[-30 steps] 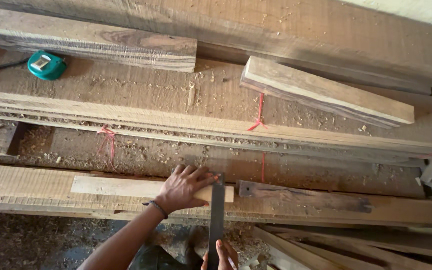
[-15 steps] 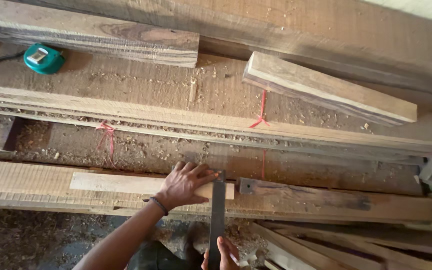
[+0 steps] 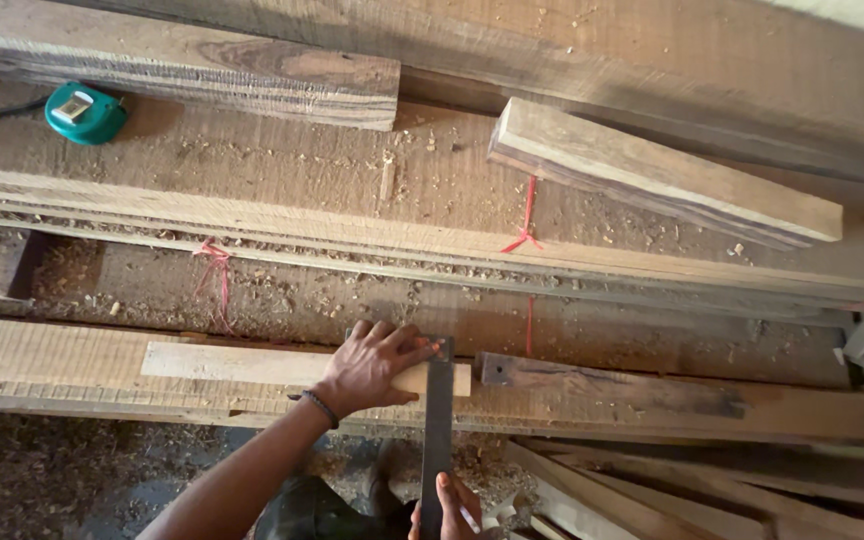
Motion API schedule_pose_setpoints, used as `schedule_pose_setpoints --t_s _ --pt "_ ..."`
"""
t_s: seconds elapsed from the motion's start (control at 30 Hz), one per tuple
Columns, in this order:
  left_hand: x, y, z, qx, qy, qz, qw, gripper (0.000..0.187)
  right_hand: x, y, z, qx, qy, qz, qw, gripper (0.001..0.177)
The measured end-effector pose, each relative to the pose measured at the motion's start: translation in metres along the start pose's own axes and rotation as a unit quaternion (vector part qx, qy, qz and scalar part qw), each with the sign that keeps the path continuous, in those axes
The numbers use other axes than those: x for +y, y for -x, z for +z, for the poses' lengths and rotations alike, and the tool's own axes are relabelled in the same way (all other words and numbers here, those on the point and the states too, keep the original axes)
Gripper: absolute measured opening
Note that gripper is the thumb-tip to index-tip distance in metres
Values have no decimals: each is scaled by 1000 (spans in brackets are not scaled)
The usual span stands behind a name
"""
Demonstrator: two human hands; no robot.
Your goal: The person uses a tape measure and a speed square to mark measurements on wooden planks with a pencil.
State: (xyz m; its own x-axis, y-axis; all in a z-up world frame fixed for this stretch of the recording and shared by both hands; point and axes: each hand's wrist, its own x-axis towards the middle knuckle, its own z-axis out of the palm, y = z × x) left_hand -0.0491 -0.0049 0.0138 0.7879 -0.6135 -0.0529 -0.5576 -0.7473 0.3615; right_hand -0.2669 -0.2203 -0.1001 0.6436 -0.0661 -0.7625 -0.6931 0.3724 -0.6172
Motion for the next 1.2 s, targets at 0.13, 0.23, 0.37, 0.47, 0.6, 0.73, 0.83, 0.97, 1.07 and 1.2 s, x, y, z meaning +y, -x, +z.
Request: schedule_pose_setpoints --t_s 0.13,0.23,0.37,0.47,0.6,0.73,0.83,0.97,1.07,1.2 --pt "0 1 2 8 2 -1 1000 85 0 -1 1 -19 13 -19 1000 51" --pt "-1 -1 4 0 0 -3 1000 85 -5 -2 2 -15 9 4 1000 49" --pt "-2 2 7 -15 -3 -4 1000 85 -11 4 6 24 5 55 998 42" --pt "-2 -1 7 -13 -2 0 1000 86 -17 4 7 21 12 72 997 46" --pt "-1 -1 4 4 -9 7 1000 83 -12 3 7 39 8 42 998 45" --pt "1 0 1 -3 5 -4 1000 81 2 1 -1 -4 26 9 1000 45" --pt "0 0 -1 14 11 -1 1000 82 9 -4 -5 -29 29 -20 999 46" --pt "1 0 1 19 26 -2 999 84 10 -1 -8 -18 36 -32 999 47" --pt "0 1 4 18 18 -4 1000 85 4 4 -4 -41 43 -36 998 48" --pt "0 -1 6 -4 8 -7 1000 88 -8 11 3 -37 39 -47 997 47"
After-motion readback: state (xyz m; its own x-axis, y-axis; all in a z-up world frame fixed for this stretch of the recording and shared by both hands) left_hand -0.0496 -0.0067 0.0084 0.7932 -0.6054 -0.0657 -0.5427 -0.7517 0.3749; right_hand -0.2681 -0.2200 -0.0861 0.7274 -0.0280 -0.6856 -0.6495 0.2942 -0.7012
